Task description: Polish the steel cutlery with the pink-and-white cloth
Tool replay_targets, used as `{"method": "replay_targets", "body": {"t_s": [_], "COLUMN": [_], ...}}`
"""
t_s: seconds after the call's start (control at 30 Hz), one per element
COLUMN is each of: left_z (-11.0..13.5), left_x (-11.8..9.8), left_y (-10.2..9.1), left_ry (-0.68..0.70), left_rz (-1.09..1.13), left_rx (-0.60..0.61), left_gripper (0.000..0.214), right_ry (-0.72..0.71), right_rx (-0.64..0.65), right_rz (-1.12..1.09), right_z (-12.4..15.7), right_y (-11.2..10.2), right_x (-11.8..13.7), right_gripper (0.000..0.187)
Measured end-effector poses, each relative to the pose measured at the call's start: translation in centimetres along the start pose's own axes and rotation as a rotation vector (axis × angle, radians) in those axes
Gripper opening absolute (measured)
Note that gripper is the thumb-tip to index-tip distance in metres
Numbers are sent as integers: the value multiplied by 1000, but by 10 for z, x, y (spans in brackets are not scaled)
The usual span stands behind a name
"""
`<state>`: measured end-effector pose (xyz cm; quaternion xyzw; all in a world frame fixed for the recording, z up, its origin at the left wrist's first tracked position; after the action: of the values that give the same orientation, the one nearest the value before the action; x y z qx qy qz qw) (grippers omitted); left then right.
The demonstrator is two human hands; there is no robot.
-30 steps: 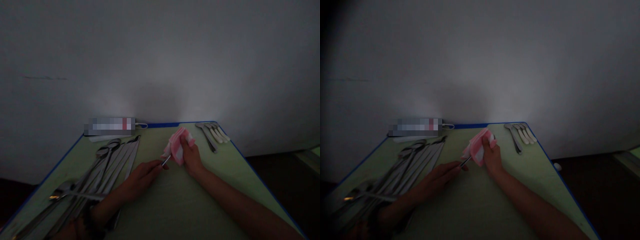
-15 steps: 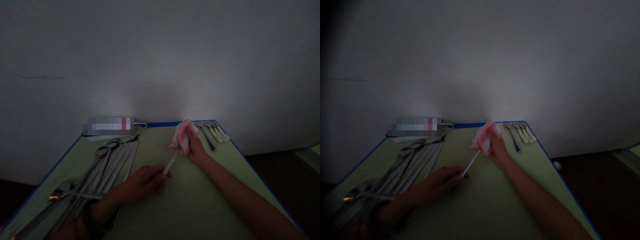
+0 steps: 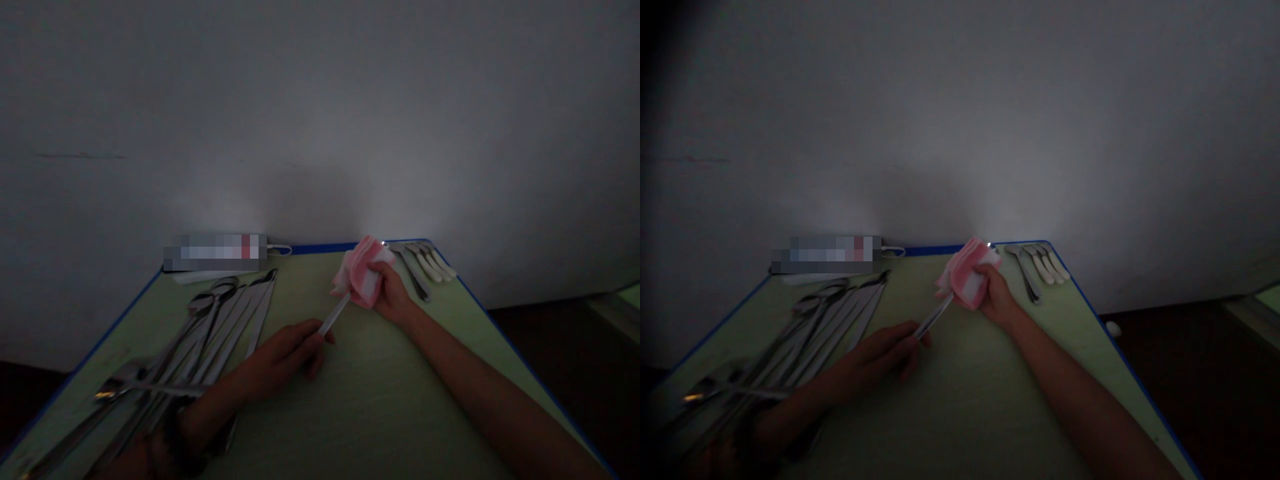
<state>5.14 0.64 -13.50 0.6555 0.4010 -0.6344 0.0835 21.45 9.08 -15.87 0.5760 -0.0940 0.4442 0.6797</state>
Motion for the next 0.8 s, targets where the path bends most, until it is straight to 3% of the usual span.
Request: {"method": "replay_targets", "body": {"t_s": [0.2,0.47,0.63,0.8], "left_z": [0,-3,-4,-3], "left_x": [2,0,1,3], "left_y": [-2,1,3,2], "left_ry": [-26,-40,-17,-48], "left_rz": [7,-77,-139,-181], "left_rx": [-36,15,37,2], "left_gripper": [26,27,27,30], "right_ry": [-199,-227,-166,-193], "right_rx": [-118,-97,-153,-214], "right_rz": [-5,-13,27,102], "right_z": [-1,-2,-1,0], "right_y": [-9,-7,-8,-8], "right_x": [8,8,5,5], "right_gripper": [20,27,23,25]}}
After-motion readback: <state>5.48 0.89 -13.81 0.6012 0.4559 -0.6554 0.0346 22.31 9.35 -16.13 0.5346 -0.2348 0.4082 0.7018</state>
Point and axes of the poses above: each hand's wrist, its own z-axis away from the middle knuckle, its own y-axis out of the palm, x = y × z, the point moved 6 cm from there along -z, towards the middle knuckle, and after that the axes turned 15 degrees about y, right-handed, at the moved point
